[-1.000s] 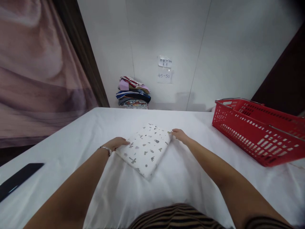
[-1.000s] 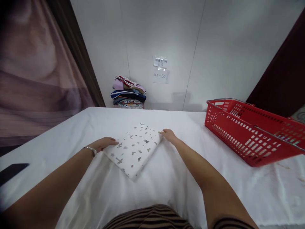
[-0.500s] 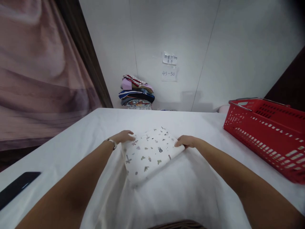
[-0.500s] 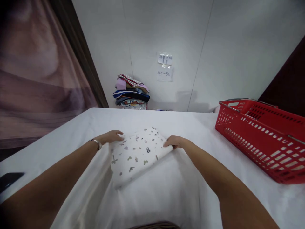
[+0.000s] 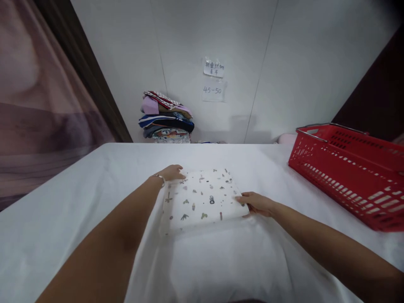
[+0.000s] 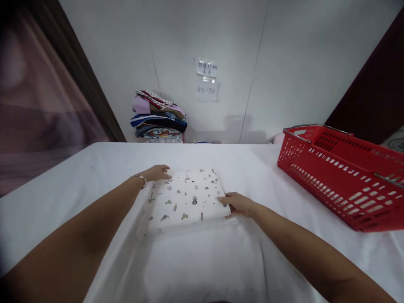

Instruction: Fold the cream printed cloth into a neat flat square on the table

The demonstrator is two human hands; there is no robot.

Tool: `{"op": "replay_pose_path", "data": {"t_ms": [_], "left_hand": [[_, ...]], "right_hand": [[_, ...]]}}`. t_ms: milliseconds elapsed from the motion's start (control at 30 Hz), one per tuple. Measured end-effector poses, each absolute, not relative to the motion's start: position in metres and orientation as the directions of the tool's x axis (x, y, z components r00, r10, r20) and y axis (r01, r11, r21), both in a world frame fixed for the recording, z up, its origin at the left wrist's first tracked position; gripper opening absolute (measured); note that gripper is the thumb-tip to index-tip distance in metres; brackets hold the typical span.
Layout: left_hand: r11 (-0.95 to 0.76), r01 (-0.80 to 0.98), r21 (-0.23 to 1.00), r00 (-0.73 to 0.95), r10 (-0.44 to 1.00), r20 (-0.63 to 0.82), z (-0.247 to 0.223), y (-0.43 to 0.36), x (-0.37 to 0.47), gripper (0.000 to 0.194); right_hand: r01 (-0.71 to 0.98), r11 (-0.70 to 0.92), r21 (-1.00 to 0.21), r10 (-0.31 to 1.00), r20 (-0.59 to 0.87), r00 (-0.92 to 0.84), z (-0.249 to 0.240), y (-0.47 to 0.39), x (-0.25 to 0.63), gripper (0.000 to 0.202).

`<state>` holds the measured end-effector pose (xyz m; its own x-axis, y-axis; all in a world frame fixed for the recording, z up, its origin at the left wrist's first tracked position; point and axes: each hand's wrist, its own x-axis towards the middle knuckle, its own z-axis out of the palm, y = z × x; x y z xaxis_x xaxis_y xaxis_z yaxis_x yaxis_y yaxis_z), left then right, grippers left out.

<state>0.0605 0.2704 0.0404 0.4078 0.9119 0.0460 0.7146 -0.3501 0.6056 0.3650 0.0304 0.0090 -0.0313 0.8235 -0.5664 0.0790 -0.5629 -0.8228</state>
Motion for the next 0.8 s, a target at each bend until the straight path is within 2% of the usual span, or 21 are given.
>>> {"op": "replay_pose_path", "data": {"t_ms": [67,133,233,300,500,733,800], "left_hand": [[-0.353,0.758,0.549,0.408,0.913,0.023,0.042,0.264,0.051,0.048],[-0.389,0.795,0.465,0.418,0.907,0.044,0.041,0.25,0.04,0.048],[-0.489,0.78,0.39,0.469,0.87,0.152,0.031,0.217,0.025,0.047],[-0.509,0.776,0.373,0.465,0.861,0.209,0.019,0.192,0.018,0.047],[-0.495,0.773,0.397,0.439,0.869,0.229,-0.013,0.144,0.012,0.051],[-0.474,0.788,0.393,0.434,0.88,0.192,-0.021,0.14,0.018,0.051],[-0.476,0.787,0.392,0.434,0.879,0.195,-0.022,0.139,0.018,0.05]], "right_hand": [[0.252,-0.521,-0.815,0.853,-0.507,0.126,0.014,0.042,0.371,0.051],[0.419,-0.421,-0.804,0.904,-0.333,0.268,0.02,0.06,0.376,0.042],[0.59,-0.249,-0.768,0.95,-0.074,0.305,0.027,0.093,0.375,0.019],[0.673,-0.203,-0.712,0.952,0.016,0.304,0.028,0.114,0.368,0.016],[0.771,-0.335,-0.541,0.921,-0.017,0.389,0.018,0.151,0.346,0.018],[0.79,-0.382,-0.479,0.881,0.071,0.469,0.005,0.155,0.343,0.015],[0.791,-0.396,-0.466,0.879,0.058,0.474,0.003,0.155,0.344,0.016]]}}
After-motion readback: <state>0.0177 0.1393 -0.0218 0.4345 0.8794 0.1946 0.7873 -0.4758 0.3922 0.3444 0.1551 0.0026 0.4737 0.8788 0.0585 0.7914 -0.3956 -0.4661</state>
